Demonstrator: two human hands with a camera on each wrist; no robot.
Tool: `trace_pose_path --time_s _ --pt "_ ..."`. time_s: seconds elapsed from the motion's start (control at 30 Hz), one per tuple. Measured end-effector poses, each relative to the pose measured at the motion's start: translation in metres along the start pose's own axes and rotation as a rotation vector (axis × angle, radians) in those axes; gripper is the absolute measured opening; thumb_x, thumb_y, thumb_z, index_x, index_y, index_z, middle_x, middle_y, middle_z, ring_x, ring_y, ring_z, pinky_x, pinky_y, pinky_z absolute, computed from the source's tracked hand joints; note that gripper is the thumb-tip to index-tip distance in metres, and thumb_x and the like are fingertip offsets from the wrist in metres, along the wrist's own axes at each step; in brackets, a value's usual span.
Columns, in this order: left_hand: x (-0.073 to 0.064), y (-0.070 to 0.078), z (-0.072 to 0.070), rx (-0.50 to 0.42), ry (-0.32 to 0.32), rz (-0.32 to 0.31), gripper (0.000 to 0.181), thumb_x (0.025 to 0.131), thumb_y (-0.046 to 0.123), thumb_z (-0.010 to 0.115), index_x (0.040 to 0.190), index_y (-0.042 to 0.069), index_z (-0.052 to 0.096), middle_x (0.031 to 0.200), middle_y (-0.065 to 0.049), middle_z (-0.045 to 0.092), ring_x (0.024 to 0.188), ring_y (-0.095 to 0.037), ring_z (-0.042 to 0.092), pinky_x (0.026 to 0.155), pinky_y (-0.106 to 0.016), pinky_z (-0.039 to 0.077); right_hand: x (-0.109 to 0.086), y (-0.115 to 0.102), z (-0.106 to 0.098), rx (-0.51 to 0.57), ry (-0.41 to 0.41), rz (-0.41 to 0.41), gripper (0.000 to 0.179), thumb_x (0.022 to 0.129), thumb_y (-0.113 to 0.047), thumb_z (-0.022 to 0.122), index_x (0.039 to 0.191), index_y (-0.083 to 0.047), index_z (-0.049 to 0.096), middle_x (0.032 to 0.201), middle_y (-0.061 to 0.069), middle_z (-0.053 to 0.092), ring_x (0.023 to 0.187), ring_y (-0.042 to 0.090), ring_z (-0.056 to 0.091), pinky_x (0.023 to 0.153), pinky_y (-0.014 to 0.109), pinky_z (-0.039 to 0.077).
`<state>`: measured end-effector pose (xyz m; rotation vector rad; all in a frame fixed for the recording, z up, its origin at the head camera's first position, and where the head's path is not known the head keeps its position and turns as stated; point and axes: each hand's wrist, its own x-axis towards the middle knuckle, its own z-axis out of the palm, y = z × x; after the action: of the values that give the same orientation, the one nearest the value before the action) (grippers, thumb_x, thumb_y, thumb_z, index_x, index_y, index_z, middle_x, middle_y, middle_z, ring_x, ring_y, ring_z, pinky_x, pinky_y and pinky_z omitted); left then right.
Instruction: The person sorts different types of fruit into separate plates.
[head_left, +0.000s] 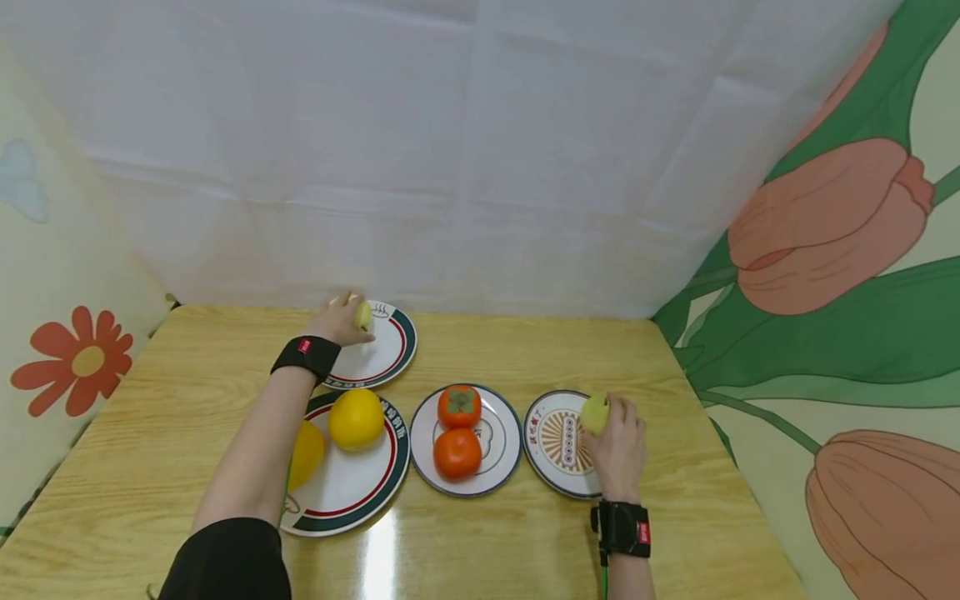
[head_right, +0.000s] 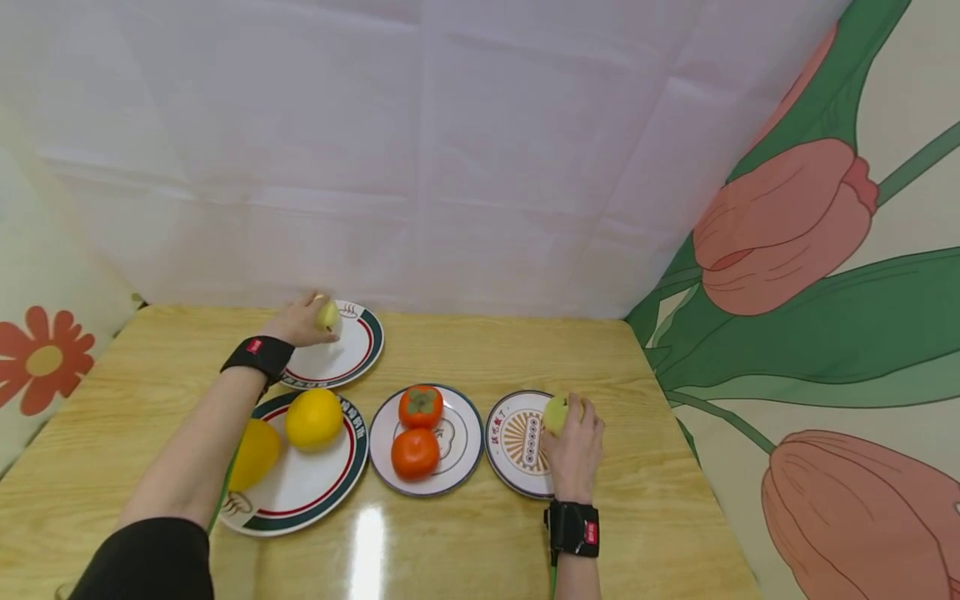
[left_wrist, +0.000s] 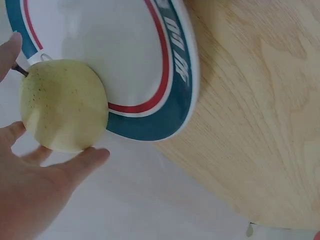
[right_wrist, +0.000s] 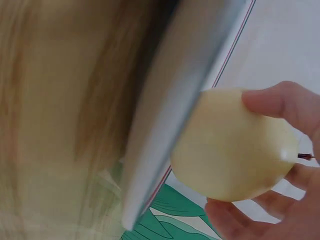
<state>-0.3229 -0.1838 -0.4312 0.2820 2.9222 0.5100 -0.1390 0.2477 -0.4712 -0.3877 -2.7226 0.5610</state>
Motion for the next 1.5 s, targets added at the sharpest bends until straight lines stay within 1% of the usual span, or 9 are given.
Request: trace_pose_path --time_s 0.13,0.23,0.37,0.5,0.7,0.87,1.07,1.3,1.5 --pt "-0.005 -0.003 0.002 0.011 0.032 -0.02 0.088 0.078 0.028 0.076 0.145 -0.001 0.026 0.145 -0.042 0.014 0.11 -0.06 0.045 0.097 -0.064 0.041 0.0 0.0 -0.004 0.041 -0.043 0.035 0.075 0.074 -0.015 0.077 0.138 -0.001 0.041 0.137 0.026 0.041 0.119 0.048 0.044 0.089 0.06 0.045" --pt "-0.009 -0.006 0.004 0.02 0.067 -0.021 0.089 0.075 0.02 0.079 0.142 -0.004 0.027 0.142 -0.044 0.016 0.098 -0.054 0.052 0.092 -0.06 0.046 0.0 0.001 -0.005 0.048 -0.072 0.059 0.078 0.075 -0.019 0.078 0.139 0.001 0.038 0.138 0.028 0.04 0.119 0.048 0.043 0.091 0.059 0.044" --pt "-0.012 -0.009 0.005 0.044 0.11 0.009 0.087 0.072 0.009 0.079 0.142 -0.006 0.028 0.137 -0.041 0.031 0.099 -0.051 0.052 0.094 -0.06 0.045 0.0 0.001 -0.005 0.052 -0.08 0.075 0.085 0.075 -0.022 0.078 0.143 0.001 0.032 0.138 0.028 0.039 0.119 0.047 0.043 0.091 0.058 0.044" --pt "-0.014 -0.005 0.004 0.083 0.129 0.044 0.079 0.071 0.009 0.079 0.138 -0.006 0.039 0.129 -0.036 0.044 0.101 -0.048 0.053 0.095 -0.059 0.045 -0.001 0.001 -0.006 0.074 -0.049 0.068 0.091 0.075 -0.023 0.079 0.146 -0.001 0.026 0.137 0.03 0.04 0.118 0.048 0.045 0.089 0.058 0.046" --pt "-0.014 0.009 0.002 0.088 0.105 0.101 0.074 0.073 0.015 0.079 0.136 -0.002 0.043 0.135 -0.034 0.042 0.107 -0.048 0.052 0.092 -0.059 0.046 0.0 -0.003 -0.009 0.088 0.04 -0.024 0.091 0.073 -0.023 0.081 0.145 0.001 0.03 0.135 0.03 0.041 0.121 0.046 0.042 0.096 0.058 0.042" --pt "-0.017 0.042 0.002 -0.051 0.151 0.221 0.076 0.074 0.018 0.08 0.138 0.002 0.041 0.138 -0.031 0.041 0.106 -0.046 0.054 0.09 -0.057 0.049 0.002 -0.017 -0.019 0.064 0.118 -0.151 0.088 0.068 -0.023 0.085 0.139 0.003 0.039 0.134 0.028 0.043 0.124 0.044 0.04 0.104 0.057 0.036" --pt "-0.032 0.098 0.005 -0.189 0.183 0.335 0.081 0.071 0.033 0.082 0.138 0.007 0.046 0.137 -0.023 0.048 0.109 -0.037 0.057 0.089 -0.051 0.051 0.0 -0.057 -0.027 0.129 0.014 -0.214 0.088 0.074 -0.025 0.081 0.144 -0.003 0.034 0.144 0.023 0.036 0.131 0.041 0.039 0.102 0.056 0.041" --pt "-0.057 0.158 0.025 -0.187 0.153 0.472 0.077 0.07 0.036 0.082 0.136 0.01 0.05 0.132 -0.017 0.056 0.106 -0.031 0.062 0.086 -0.043 0.054 -0.009 -0.095 -0.015 0.109 0.041 -0.429 0.089 0.071 -0.031 0.083 0.142 -0.004 0.038 0.141 0.022 0.044 0.123 0.038 0.051 0.093 0.047 0.051" --pt "-0.075 0.186 0.049 -0.149 0.139 0.514 0.075 0.071 0.038 0.081 0.134 0.01 0.052 0.13 -0.014 0.059 0.098 -0.026 0.065 0.078 -0.037 0.056 -0.018 -0.109 0.001 0.095 0.089 -0.561 0.094 0.066 -0.032 0.087 0.142 -0.003 0.039 0.137 0.024 0.049 0.115 0.038 0.057 0.083 0.043 0.056"
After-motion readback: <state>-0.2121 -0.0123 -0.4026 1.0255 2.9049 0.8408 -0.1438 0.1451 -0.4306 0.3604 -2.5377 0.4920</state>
